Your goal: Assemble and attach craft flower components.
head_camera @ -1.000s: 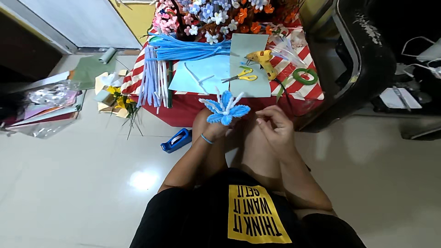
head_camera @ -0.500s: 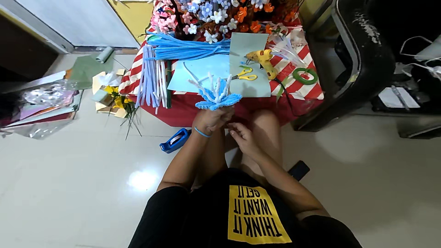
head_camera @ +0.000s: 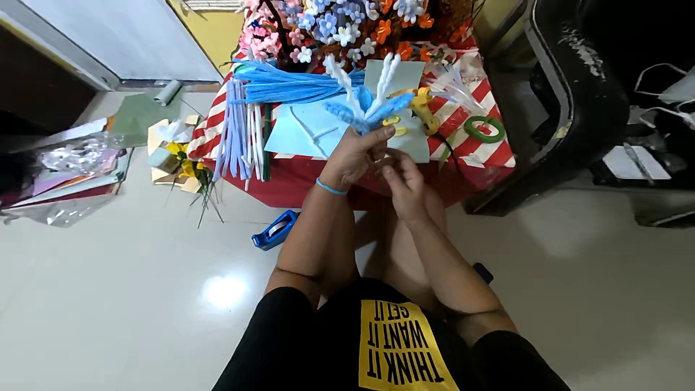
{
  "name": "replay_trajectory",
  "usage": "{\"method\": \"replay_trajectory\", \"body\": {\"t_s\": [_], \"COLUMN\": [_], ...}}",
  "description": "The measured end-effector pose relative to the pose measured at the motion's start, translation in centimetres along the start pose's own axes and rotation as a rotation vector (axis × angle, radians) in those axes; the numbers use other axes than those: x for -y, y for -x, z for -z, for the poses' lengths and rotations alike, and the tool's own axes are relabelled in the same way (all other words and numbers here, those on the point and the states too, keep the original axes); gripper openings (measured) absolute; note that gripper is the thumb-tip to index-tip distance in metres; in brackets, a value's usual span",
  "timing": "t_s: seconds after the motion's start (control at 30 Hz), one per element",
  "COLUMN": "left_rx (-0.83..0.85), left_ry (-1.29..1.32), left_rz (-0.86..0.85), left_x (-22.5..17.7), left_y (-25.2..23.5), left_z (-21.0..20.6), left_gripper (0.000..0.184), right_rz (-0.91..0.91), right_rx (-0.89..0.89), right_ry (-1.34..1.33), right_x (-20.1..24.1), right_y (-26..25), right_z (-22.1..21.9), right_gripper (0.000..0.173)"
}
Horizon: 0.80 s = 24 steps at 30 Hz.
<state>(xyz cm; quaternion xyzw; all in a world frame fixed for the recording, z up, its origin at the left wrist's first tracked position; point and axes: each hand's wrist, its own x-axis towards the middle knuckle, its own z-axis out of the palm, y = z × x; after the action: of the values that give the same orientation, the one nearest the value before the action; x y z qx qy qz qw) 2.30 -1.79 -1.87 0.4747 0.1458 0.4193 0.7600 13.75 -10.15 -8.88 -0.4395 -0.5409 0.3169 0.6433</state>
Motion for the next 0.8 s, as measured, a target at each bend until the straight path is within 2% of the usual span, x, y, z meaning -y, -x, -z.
{"method": "replay_trajectory", "body": {"t_s": [0.13, 0.2, 0.27, 0.4, 0.53, 0.8], "left_rx": [0.222, 0.239, 0.203, 0.166, 0.173, 0.083], "left_ry": [0.092, 0.093, 0.090, 0.051, 0.049, -0.092], "left_rz": [-0.076, -0.098, -0.082, -0.028, -0.003, -0.154], "left_x": [-1.4, -1.5, -1.2, 0.0, 0.7, 0.8], "left_y": [-3.4, -4.2, -4.3, -4.2, -3.6, -2.8], "left_z": [0.1, 0.7, 1.5, 3.0, 4.7, 4.2], "left_gripper": [0.005, 0.008, 0.016, 0.023, 0.011, 0.026], "right_rz": [0.188, 0.191, 0.154, 0.167, 0.208, 0.222], "right_rx": [-0.126, -0.134, -0.113, -0.104, -0.093, -0.147], "right_ry": [0.050, 0.085, 0.110, 0.001, -0.045, -0.167], "right_x": [2.6, 3.6, 4.1, 2.3, -0.3, -1.0], "right_y": [-5.5, -8.0, -9.4, -8.7, -7.6, -7.1], "right_z": [0.9, 1.2, 1.2, 0.5, 0.3, -0.1], "right_gripper": [0.026, 0.015, 0.015, 0.021, 0.021, 0.022]}}
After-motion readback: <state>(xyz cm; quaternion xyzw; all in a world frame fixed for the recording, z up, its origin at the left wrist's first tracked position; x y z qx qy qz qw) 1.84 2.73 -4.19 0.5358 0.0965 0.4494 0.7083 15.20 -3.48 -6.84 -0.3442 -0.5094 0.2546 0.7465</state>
